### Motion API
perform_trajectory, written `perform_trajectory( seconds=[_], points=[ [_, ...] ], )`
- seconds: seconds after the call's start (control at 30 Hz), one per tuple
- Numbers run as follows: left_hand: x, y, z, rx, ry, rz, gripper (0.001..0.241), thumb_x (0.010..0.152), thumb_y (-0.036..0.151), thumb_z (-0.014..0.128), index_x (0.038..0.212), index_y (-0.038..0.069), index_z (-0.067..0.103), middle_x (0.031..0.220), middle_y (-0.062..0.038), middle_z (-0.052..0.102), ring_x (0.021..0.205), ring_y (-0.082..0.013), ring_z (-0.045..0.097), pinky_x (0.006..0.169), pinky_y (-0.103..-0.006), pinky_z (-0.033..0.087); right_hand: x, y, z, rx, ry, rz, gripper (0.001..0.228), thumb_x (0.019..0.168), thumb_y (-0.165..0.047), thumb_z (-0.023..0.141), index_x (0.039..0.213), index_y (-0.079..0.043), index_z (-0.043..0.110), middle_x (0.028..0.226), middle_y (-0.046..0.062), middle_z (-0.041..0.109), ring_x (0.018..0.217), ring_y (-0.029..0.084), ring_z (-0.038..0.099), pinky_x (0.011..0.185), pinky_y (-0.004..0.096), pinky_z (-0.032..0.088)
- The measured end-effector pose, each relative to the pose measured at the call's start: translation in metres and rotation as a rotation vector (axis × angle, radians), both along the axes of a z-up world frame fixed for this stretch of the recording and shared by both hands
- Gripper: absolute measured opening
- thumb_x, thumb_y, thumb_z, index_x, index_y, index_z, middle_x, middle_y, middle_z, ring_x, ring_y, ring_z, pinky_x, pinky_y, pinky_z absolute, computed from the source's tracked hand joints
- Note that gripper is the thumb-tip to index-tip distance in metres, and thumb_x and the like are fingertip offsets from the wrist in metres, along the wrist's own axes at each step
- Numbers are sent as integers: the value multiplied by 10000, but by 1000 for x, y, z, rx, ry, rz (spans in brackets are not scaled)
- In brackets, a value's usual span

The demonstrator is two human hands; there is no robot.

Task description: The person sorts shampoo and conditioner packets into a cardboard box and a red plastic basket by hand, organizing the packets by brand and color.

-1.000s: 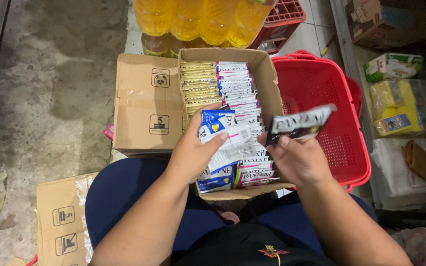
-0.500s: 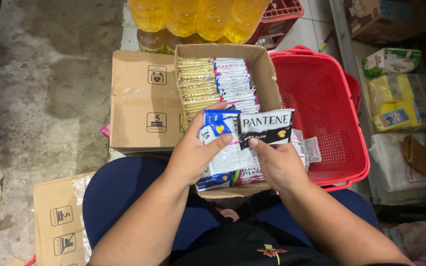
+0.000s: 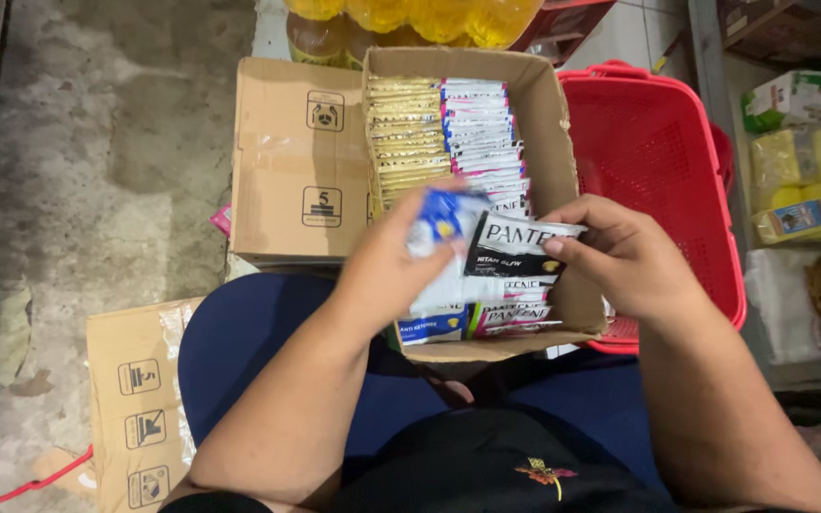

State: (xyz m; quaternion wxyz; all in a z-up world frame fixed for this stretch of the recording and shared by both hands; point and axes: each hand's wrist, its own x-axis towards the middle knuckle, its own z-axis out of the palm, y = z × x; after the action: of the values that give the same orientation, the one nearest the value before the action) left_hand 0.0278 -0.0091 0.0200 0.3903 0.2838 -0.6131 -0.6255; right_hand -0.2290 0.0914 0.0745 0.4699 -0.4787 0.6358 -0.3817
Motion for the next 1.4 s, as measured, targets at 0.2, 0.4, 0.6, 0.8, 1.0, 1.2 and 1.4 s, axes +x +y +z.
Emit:
perform_trajectory(
  seconds=[0.2,0.4,0.6,0.8,1.0,1.2,1.4],
  points=[
    [7,-15,-10,190,618,409,566,1014,-145,621,1503,58,422,1375,-146,608,1233,-210,644,1094,-362,564,23,-1,-34,143,82,233,154,923,-25,681,1075,-37,667,978,49,728,983,112,676,857,293,555],
    [-3,-9,-10,295,687,326,583,997,-139,615,1507,44,398,1373,-166,604,1235,-213,640,1089,-372,557,77,-5,-65,-114,821,534,199,779,-185,797,930,-103,697,927,97,706,940,344,663,825,448,523],
    [-6,-7,-8,333,665,280,583,994,-116,629,1511,22,396,1353,-172,618,1226,-211,642,1078,-370,557,91,-19,-52,-83,910,611,307,752,-233,799,977,-83,654,984,115,636,888,366,665,741,493,528],
    [-8,-6,-11,377,671,268,605,981,-118,639,1517,31,403,1316,-145,626,1191,-197,647,1053,-351,561,109,-30,-67,-2,1048,773,397,764,-244,766,1084,-44,640,1028,153,649,878,370,679,739,497,548],
    [-9,-5,-12,407,633,215,608,958,-123,649,1500,40,429,1276,-137,636,1147,-188,660,999,-345,582,102,-33,-74,8,1056,656,322,830,-304,764,1023,-61,679,938,187,681,891,389,679,773,513,541],
    [-12,-9,-23,459,627,196,570,951,-102,659,1459,42,444,1259,-134,644,1145,-185,665,991,-342,584,81,-22,-25,-86,850,-37,280,835,-111,757,1043,-9,600,965,183,689,810,309,702,717,409,558],
    [-25,-1,-33,561,571,56,477,975,-28,655,1411,20,468,1239,-129,658,1124,-184,664,973,-351,577,57,-15,-11,-161,102,-92,312,933,-8,680,1195,-20,510,1055,85,681,912,120,689,788,275,567]
  ],
)
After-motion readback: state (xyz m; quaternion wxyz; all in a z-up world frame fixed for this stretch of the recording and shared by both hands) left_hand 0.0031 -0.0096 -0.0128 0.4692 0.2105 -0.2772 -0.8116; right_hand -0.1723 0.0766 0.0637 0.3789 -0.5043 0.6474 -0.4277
